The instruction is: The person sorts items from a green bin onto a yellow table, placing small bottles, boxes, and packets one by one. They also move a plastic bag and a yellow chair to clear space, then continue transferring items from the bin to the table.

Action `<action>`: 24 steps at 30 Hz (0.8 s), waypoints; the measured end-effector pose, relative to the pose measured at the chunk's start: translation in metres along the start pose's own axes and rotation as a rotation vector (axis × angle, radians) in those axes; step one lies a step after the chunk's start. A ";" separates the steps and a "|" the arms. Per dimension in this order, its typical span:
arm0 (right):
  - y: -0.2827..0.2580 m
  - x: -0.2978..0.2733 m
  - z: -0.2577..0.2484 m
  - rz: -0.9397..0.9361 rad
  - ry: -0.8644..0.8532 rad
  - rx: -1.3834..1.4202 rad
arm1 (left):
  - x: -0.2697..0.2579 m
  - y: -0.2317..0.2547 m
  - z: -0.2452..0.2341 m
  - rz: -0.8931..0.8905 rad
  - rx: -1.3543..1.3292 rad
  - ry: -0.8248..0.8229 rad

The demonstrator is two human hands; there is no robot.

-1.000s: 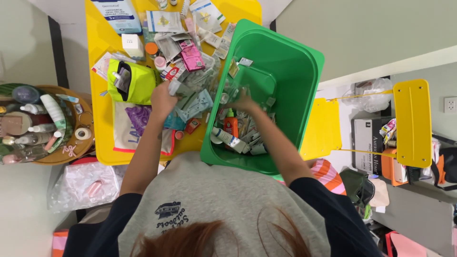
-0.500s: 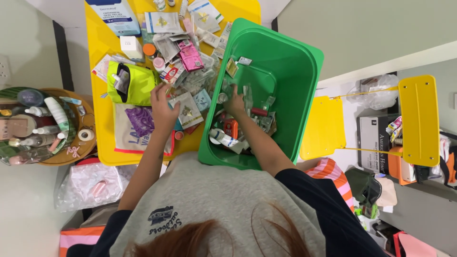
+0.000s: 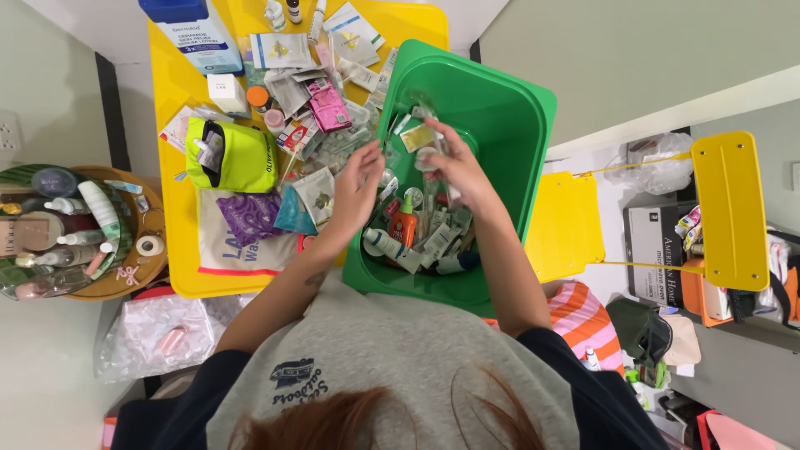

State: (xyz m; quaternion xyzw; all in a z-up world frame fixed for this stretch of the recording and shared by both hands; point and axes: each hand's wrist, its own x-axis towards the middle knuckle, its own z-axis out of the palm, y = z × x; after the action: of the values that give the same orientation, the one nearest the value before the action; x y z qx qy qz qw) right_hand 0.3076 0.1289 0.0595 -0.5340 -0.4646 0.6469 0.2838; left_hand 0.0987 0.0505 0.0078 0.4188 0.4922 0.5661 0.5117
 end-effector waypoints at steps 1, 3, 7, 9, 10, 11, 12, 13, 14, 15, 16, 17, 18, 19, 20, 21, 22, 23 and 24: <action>-0.015 -0.012 0.013 -0.002 -0.001 0.000 | 0.000 0.009 0.001 0.002 0.001 0.000; -0.044 -0.040 0.038 -0.199 -0.089 -0.022 | -0.002 0.025 0.003 -0.028 0.080 -0.016; -0.030 -0.015 0.086 -0.388 -0.250 -0.058 | 0.011 0.045 -0.015 -0.300 -0.468 -0.075; -0.005 0.020 0.112 -0.659 -0.225 -0.293 | 0.016 0.048 -0.033 -0.457 -0.531 0.109; -0.021 0.017 0.126 -0.663 -0.232 -0.294 | 0.018 0.046 -0.044 -0.451 -0.532 0.115; -0.037 0.014 0.140 -0.443 -0.252 -0.459 | 0.020 0.043 -0.055 -0.384 -0.601 0.120; -0.053 0.011 0.155 -0.220 -0.270 -0.619 | 0.023 0.041 -0.067 -0.319 -0.668 0.122; -0.046 0.023 0.156 -0.225 -0.274 -0.620 | 0.029 0.022 -0.084 -0.313 -0.667 0.125; -0.035 0.031 0.155 -0.527 -0.248 -0.699 | 0.032 0.000 -0.098 -0.306 -0.628 0.160; -0.025 0.039 0.154 -0.831 -0.222 -0.770 | 0.034 -0.022 -0.113 -0.300 -0.587 0.195; -0.024 0.043 0.145 -0.832 -0.225 -0.772 | 0.031 -0.016 -0.116 -0.299 -0.590 0.197; -0.024 0.048 0.135 -0.772 -0.117 -0.645 | 0.027 -0.010 -0.120 -0.289 -0.498 0.255; -0.023 0.053 0.126 -0.709 -0.012 -0.516 | 0.024 -0.003 -0.124 -0.279 -0.404 0.313; -0.015 0.059 0.105 -0.709 -0.014 -0.518 | 0.028 -0.019 -0.133 -0.278 -0.407 0.315; -0.006 0.064 0.082 -0.694 0.150 -0.511 | 0.030 -0.036 -0.140 -0.201 -0.276 0.395; 0.004 0.068 0.059 -0.677 0.314 -0.501 | 0.033 -0.053 -0.146 -0.122 -0.144 0.472; 0.028 0.080 0.031 -0.679 0.323 -0.502 | 0.038 -0.086 -0.162 -0.120 -0.146 0.464; 0.053 0.091 0.001 -0.528 0.446 -0.638 | 0.043 -0.118 -0.177 0.017 0.257 0.523; 0.079 0.100 -0.029 -0.366 0.565 -0.769 | 0.048 -0.152 -0.191 0.157 0.660 0.568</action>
State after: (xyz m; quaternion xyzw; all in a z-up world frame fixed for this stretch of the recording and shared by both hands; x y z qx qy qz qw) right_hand 0.3187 0.1921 -0.0546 -0.6639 -0.6600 0.1992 0.2897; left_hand -0.0685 0.0720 -0.1749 0.4238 0.7346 0.5081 0.1505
